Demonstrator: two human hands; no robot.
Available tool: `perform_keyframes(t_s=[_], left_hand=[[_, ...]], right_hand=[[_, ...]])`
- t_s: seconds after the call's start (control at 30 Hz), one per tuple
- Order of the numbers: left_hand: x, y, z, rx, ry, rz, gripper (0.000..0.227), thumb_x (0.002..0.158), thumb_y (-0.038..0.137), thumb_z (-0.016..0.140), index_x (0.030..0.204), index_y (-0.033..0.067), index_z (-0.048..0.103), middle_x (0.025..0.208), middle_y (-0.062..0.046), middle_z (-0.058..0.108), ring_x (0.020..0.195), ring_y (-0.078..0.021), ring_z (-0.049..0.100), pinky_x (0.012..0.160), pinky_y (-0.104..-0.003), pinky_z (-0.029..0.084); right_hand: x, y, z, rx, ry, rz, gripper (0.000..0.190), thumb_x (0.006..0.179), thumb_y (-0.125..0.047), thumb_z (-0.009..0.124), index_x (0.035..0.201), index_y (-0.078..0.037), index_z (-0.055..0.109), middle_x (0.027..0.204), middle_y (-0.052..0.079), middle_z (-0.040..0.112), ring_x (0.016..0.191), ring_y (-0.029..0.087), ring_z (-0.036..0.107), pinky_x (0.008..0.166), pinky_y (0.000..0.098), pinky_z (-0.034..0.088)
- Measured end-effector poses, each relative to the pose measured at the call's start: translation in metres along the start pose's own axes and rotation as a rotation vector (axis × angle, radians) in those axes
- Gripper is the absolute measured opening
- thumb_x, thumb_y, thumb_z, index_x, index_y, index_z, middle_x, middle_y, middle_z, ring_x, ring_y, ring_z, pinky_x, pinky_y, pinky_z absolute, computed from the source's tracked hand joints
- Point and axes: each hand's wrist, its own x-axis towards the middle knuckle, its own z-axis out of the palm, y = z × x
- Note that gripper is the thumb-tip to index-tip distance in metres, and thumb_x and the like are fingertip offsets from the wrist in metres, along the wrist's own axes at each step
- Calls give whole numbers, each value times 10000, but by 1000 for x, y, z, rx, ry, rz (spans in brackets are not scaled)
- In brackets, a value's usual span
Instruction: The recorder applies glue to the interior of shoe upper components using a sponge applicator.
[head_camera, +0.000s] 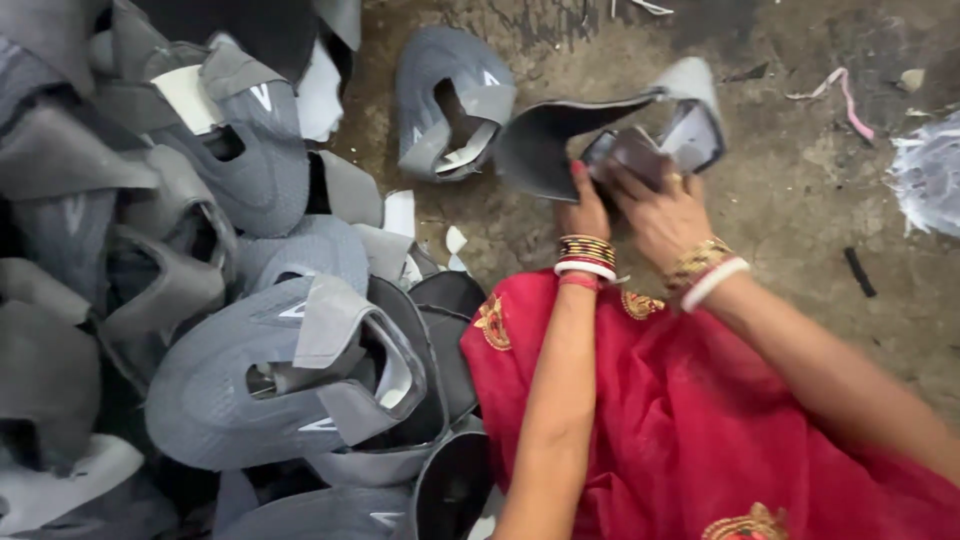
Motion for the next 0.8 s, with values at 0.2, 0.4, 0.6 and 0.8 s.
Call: perform_keyframes(t_s=[0.2,0.4,0.6,0.8], left_hand=[[-7,8,0,125,-46,89,630,1070,458,511,1404,-75,550,1454,-289,569,1359,-422,538,1113,-450,420],[-12,25,3,70,-16,54,641,1037,466,519,1333,-102,558,1364,-312,606,1246,-453,594,1025,-477,466],[-20,52,1,234,-134,123,636,1042,495,501,1261,-84,645,1282,-316,658,1209,-480,605,1021,-479,466],[-30,48,1,381,-144,200,610,1030,495,528,1279,-49,650,1297,-288,663,1219,-466,603,1040,-497,462]], right_hand=[[14,-1,-2,-9,-9,58,622,853,-249,588,1475,-251,593,1578,-42,514,1349,477,458,996,595,390],[5,6,8,-42,49,43,597,916,-253,563,1513,-262,576,1628,-21,478,1279,504,465,937,615,388],[-36,13,-28,-114,-87,113,681,813,-229,580,1491,-295,567,1568,-67,496,1306,483,462,891,595,398],[-14,51,-11,-116,16,98,662,831,-213,591,1489,-284,583,1585,-47,534,1357,496,454,936,585,386]])
